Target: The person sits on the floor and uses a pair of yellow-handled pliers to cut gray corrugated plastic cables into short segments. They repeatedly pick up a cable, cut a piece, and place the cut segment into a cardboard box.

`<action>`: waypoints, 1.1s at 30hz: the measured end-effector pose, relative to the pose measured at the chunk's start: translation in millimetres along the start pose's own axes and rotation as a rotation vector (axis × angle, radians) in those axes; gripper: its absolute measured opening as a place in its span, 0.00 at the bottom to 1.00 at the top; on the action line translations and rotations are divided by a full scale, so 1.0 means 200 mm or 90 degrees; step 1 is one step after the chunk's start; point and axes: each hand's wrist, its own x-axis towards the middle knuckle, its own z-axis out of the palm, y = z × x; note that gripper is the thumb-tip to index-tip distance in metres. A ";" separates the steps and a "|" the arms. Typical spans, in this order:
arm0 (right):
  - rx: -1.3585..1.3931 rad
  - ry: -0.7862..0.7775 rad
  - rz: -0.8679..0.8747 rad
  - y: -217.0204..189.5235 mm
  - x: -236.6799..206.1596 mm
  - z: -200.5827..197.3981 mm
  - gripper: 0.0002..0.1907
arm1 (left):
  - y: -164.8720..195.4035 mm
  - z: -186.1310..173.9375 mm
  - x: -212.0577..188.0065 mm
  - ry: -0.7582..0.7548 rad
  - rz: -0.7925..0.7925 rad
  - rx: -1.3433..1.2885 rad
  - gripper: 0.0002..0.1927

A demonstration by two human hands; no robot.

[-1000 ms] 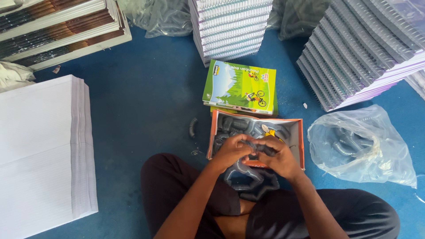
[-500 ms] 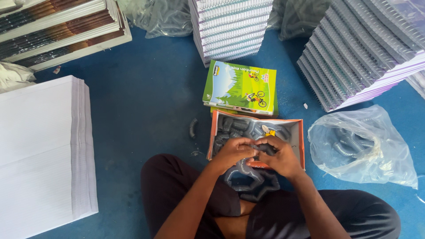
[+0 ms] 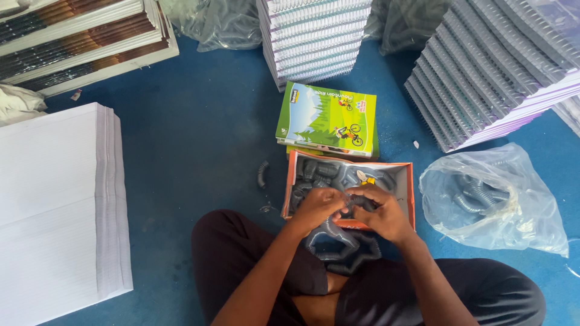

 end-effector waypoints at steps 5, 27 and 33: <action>-0.063 -0.015 -0.034 -0.08 0.00 0.00 0.21 | -0.03 0.01 0.01 -0.011 0.049 0.010 0.11; 0.009 0.038 0.070 0.00 -0.01 -0.04 0.16 | 0.12 0.03 -0.05 -0.025 -0.055 -0.015 0.24; 0.006 -0.018 -0.029 -0.04 0.00 0.00 0.19 | 0.02 0.04 -0.01 -0.045 0.032 -0.063 0.22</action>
